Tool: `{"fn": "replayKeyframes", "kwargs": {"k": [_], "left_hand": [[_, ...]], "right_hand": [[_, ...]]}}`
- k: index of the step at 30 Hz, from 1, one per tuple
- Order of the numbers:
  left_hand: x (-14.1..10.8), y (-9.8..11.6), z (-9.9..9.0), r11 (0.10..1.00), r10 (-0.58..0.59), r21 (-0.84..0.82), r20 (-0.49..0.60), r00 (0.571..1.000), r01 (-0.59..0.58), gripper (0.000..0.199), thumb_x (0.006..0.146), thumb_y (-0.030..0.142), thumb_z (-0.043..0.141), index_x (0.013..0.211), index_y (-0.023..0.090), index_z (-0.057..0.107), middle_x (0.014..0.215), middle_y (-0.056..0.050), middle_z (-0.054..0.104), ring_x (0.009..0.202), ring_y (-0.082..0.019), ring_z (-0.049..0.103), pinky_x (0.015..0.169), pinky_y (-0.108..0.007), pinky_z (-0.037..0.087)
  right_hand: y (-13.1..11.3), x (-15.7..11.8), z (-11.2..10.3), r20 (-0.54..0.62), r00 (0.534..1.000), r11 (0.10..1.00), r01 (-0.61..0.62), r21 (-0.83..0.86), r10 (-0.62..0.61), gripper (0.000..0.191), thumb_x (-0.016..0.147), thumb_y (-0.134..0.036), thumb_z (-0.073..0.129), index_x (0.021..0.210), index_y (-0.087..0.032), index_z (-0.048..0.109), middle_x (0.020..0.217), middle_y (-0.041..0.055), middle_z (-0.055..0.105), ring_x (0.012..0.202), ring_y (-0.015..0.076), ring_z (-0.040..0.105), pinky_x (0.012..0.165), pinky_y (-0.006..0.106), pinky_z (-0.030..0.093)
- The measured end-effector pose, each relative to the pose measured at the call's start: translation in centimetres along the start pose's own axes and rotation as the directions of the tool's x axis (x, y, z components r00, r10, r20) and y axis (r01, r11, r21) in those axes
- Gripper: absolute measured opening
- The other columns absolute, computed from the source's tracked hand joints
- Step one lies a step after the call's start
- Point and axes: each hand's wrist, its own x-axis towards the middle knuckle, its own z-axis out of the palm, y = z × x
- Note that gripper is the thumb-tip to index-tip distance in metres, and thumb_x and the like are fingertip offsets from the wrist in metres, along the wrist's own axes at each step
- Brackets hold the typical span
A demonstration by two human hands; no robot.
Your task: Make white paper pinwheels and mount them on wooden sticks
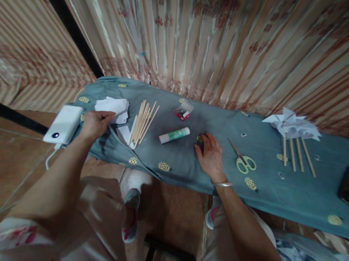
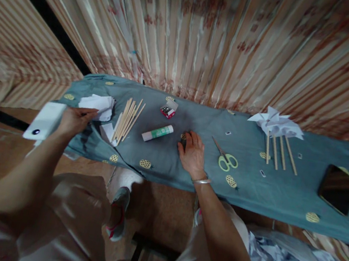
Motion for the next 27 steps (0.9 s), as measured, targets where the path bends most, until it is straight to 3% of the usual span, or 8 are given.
{"fn": "replayKeyframes", "kwargs": {"k": [6,13,18,21,24,26,27], "left_hand": [[0.1,0.4,0.2,0.997,-0.065,0.021,-0.105,0.992,0.068,0.025,0.088,0.021,0.064,0.101,0.002,0.074,0.082,-0.001,0.077,0.085,-0.020,0.063,0.080,-0.026,0.045],[-0.2,1.1,0.0,0.995,-0.104,-0.007,-0.072,0.992,0.104,0.024,0.083,0.021,0.068,0.096,0.002,0.074,0.080,-0.003,0.076,0.078,-0.019,0.063,0.074,-0.026,0.046],[-1.2,2.8,-0.3,0.999,0.009,-0.043,0.014,1.000,-0.008,0.020,0.074,0.024,0.074,0.090,0.012,0.077,0.085,-0.001,0.078,0.087,-0.021,0.067,0.087,-0.029,0.047],[-3.7,6.3,-0.4,0.940,0.167,-0.299,-0.020,0.986,-0.165,0.014,0.076,0.023,0.073,0.086,0.015,0.078,0.090,-0.003,0.078,0.089,-0.021,0.068,0.090,-0.032,0.049],[-8.7,11.6,-1.2,0.772,0.356,-0.581,0.058,0.932,-0.259,0.009,0.080,0.026,0.073,0.086,0.022,0.079,0.093,-0.002,0.078,0.089,-0.020,0.070,0.085,-0.032,0.055],[-12.6,14.8,-2.4,0.623,0.560,-0.735,0.180,0.809,-0.267,0.009,0.084,0.024,0.071,0.083,0.026,0.079,0.089,-0.002,0.078,0.087,-0.020,0.072,0.078,-0.030,0.058],[-14.4,15.9,-3.0,0.564,0.658,-0.790,0.254,0.709,-0.241,0.012,0.087,0.024,0.068,0.086,0.028,0.079,0.089,-0.001,0.078,0.083,-0.019,0.073,0.074,-0.029,0.060]], "right_hand": [[-0.1,0.0,-0.1,0.000,1.000,1.000,0.001,-0.002,-0.001,0.048,0.097,-0.038,0.042,0.134,-0.011,0.054,0.143,0.0206,0.053,0.134,0.0337,0.044,0.107,0.051,0.040],[0.0,0.0,0.0,-0.012,1.000,1.000,0.005,-0.005,-0.005,0.048,0.097,-0.038,0.042,0.134,-0.010,0.055,0.143,0.0201,0.054,0.133,0.0336,0.046,0.107,0.051,0.039],[0.2,0.0,0.3,-0.024,1.000,1.000,0.016,-0.006,-0.017,0.048,0.097,-0.039,0.041,0.134,-0.010,0.054,0.142,0.0210,0.054,0.133,0.0336,0.045,0.106,0.052,0.040],[0.2,0.0,0.2,-0.019,1.000,1.000,0.016,0.001,-0.016,0.049,0.097,-0.039,0.042,0.135,-0.011,0.053,0.143,0.0210,0.053,0.134,0.0335,0.045,0.106,0.052,0.040],[0.1,0.1,0.1,-0.015,1.000,1.000,0.009,0.008,-0.009,0.048,0.097,-0.038,0.042,0.135,-0.012,0.054,0.143,0.0204,0.053,0.134,0.0333,0.045,0.106,0.052,0.040],[0.0,0.1,0.0,-0.012,1.000,1.000,0.003,0.005,-0.003,0.048,0.097,-0.038,0.043,0.135,-0.011,0.054,0.143,0.0204,0.053,0.134,0.0334,0.045,0.107,0.052,0.040],[0.0,0.1,-0.1,-0.010,1.000,1.000,0.001,0.003,-0.001,0.048,0.097,-0.038,0.044,0.135,-0.011,0.054,0.143,0.0204,0.053,0.134,0.0336,0.045,0.107,0.051,0.040]]}}
